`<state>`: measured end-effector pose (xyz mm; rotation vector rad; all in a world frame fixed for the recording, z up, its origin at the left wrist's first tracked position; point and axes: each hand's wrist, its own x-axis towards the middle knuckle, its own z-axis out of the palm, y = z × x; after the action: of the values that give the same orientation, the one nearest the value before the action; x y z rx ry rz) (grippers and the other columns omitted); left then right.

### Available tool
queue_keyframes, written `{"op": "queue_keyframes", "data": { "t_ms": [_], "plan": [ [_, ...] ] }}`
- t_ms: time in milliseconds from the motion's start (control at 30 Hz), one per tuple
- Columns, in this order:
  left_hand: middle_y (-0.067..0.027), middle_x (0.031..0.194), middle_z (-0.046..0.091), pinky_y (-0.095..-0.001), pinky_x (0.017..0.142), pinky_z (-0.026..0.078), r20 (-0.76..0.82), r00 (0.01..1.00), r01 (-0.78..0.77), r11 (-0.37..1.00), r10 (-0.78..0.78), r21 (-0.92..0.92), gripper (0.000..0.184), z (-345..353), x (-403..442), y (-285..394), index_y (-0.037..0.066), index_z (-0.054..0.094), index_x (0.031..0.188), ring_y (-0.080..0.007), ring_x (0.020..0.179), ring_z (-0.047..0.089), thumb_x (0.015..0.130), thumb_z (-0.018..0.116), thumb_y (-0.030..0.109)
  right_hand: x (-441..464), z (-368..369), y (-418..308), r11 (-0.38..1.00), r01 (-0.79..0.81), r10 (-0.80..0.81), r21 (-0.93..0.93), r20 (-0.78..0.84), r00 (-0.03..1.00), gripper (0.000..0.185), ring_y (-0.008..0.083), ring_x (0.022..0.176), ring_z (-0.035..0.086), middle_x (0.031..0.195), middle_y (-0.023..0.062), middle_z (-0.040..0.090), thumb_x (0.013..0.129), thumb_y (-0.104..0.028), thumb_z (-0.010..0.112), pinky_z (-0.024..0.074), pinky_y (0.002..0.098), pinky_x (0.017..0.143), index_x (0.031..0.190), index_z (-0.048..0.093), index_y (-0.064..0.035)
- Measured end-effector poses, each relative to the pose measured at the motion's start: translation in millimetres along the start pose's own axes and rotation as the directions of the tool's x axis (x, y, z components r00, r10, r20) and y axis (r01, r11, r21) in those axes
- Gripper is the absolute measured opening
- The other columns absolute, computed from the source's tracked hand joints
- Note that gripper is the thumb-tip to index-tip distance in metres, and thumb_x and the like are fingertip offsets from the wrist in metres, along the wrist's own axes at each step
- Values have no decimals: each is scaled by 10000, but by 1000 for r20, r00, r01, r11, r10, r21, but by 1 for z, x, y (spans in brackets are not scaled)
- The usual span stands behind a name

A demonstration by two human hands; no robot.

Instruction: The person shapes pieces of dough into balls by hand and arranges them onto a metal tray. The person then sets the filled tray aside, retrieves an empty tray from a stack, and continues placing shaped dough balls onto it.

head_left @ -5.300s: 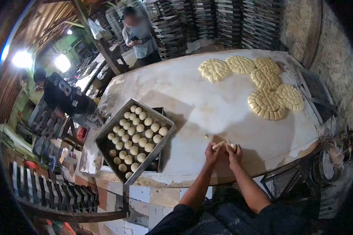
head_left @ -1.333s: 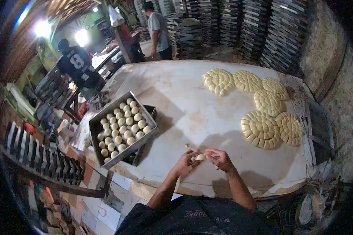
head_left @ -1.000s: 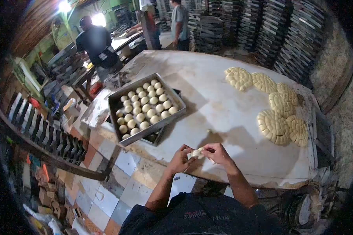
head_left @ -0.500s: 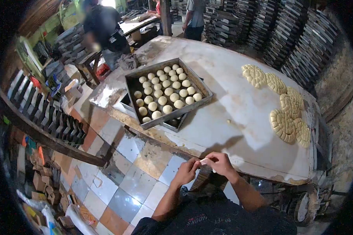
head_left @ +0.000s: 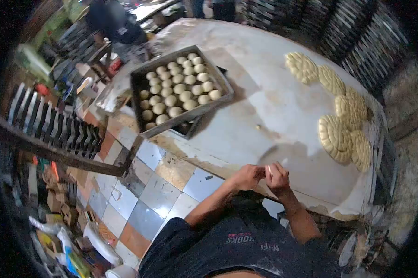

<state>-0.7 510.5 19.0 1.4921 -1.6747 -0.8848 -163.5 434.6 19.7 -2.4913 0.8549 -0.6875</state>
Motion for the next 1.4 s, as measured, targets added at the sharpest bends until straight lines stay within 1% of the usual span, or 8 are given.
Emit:
{"op": "queue_keyframes", "data": {
  "t_ms": [133, 233, 333, 433, 1133, 1200, 1233, 1400],
  "plan": [
    [-91, 910, 582, -335, 800, 448, 405, 911, 195, 784, 78, -590, 126, -9, 47, 34, 18, 576, 955, -213, 877, 531, 885, 515, 105, 1, -17, 86, 955, -262, 268, -142, 25, 963, 153, 405, 773, 595, 858, 195, 556, 872, -131, 597, 469, 487, 645, 887, 542, 11],
    [-109, 943, 603, -297, 746, 464, -240, 917, -363, 916, 319, -170, 267, -22, 126, -11, 39, 581, 1096, -244, 827, 551, 833, 530, 42, 12, -22, 106, 982, -150, 169, 115, -178, 969, 167, 381, 802, 588, 880, 176, 542, 852, -107, 608, 468, 469, 672, 938, 526, 12],
    [-184, 1323, 469, -424, 754, 532, -397, 872, 445, 804, -288, 394, 297, -35, 168, -79, 114, 583, 1148, -388, 1082, 547, 894, 568, 266, 25, -23, 107, 951, -146, 193, 273, -153, 969, 153, 373, 826, 562, 839, 160, 532, 843, -96, 609, 466, 440, 707, 904, 530, 18],
    [-270, 1379, 382, -504, 843, 501, -190, 887, 412, 537, -420, 737, 542, -30, 133, -116, 45, 483, 1282, -463, 1180, 449, 894, 534, 420, 21, -20, 127, 894, -300, 326, 332, -22, 945, 126, 378, 833, 545, 834, 167, 533, 835, -75, 600, 463, 419, 712, 885, 539, 25],
    [-208, 1170, 562, -505, 877, 420, -212, 974, 93, 710, 81, 698, 353, -16, 13, -161, 63, 580, 1105, -404, 1013, 530, 808, 637, 246, -59, 30, 209, 992, 125, -124, -8, 121, 985, 187, 407, 987, 501, 921, 196, 529, 702, -127, 585, 334, 578, 1007, 834, 553, 1],
    [-208, 1226, 550, -523, 902, 405, -100, 952, 254, 564, -289, 786, 424, -52, -11, -191, 73, 521, 1225, -400, 1041, 521, 838, 584, 235, -37, -2, 219, 995, -6, 8, -97, 20, 1000, 147, 397, 978, 494, 913, 188, 526, 716, -111, 578, 361, 570, 944, 813, 537, -9],
    [-151, 1001, 607, -508, 883, 398, -283, 945, 110, 652, 165, 750, 241, -74, 7, -188, 60, 610, 937, -346, 957, 558, 750, 676, 197, -8, -17, 219, 969, -109, 82, -221, -130, 988, 126, 387, 971, 490, 909, 181, 526, 732, -107, 574, 371, 563, 911, 807, 528, -17],
    [-104, 1005, 622, -451, 849, 421, -429, 899, 213, 766, 90, 607, 217, -70, 114, -166, 68, 648, 956, -304, 971, 568, 776, 639, 191, 67, 29, 197, 862, -481, 366, -157, -464, 807, 164, 382, 940, 482, 922, 174, 523, 857, -187, 550, 371, 512, 885, 848, 531, -24]
  ]
}}
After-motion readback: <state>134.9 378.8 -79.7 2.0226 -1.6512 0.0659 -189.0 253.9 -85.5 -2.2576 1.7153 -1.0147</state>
